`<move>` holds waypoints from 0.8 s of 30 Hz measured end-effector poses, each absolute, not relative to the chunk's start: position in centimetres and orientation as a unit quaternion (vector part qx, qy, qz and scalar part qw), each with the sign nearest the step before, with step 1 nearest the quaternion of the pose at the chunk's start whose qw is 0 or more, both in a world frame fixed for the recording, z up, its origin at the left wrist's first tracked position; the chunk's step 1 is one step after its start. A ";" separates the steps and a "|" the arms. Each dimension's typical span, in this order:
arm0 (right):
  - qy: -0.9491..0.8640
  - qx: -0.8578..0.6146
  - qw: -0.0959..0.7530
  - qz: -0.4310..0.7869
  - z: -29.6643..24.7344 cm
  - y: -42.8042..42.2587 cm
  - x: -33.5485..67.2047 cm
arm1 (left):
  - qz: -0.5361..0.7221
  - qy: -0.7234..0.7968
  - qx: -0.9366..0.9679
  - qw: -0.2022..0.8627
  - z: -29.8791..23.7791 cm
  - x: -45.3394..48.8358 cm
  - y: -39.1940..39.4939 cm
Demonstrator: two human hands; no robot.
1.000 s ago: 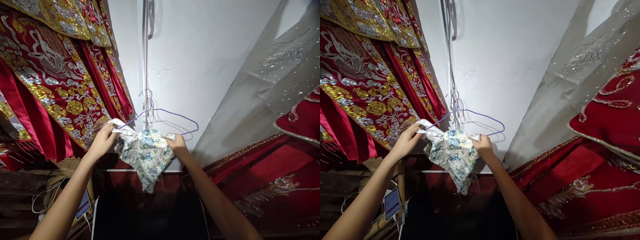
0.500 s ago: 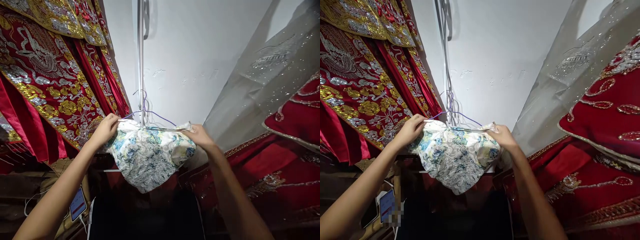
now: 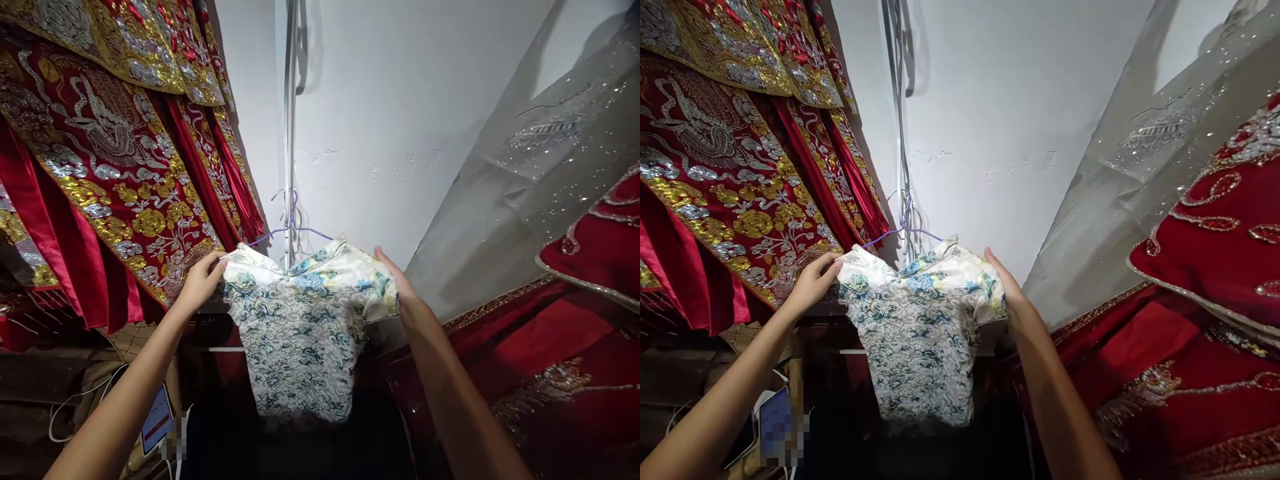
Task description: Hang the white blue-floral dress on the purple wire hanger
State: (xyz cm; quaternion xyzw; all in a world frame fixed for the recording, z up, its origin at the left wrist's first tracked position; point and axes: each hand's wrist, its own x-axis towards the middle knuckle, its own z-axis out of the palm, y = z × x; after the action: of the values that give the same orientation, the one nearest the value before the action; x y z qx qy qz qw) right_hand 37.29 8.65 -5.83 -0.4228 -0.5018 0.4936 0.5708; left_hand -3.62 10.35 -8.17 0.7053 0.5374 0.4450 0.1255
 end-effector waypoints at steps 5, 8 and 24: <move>-0.514 -0.434 0.577 0.462 -4.7 7.5 38.1 | 0.545 0.510 0.645 0.162 -8.0 -2.8 11.8; -0.476 -0.426 0.643 0.423 -3.3 7.1 37.8 | 0.556 0.497 0.664 0.049 -6.2 -1.1 10.6; -0.823 -0.317 0.279 0.381 -15.6 -4.5 30.9 | 0.453 0.335 0.501 0.657 -13.2 10.3 -4.5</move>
State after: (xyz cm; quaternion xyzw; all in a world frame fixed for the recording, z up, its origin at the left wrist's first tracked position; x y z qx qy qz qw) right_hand 30.94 -4.51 -15.56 -0.3171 -0.8227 0.3808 0.2785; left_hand 10.29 -4.50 -13.17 0.5009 0.3348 0.4531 0.6570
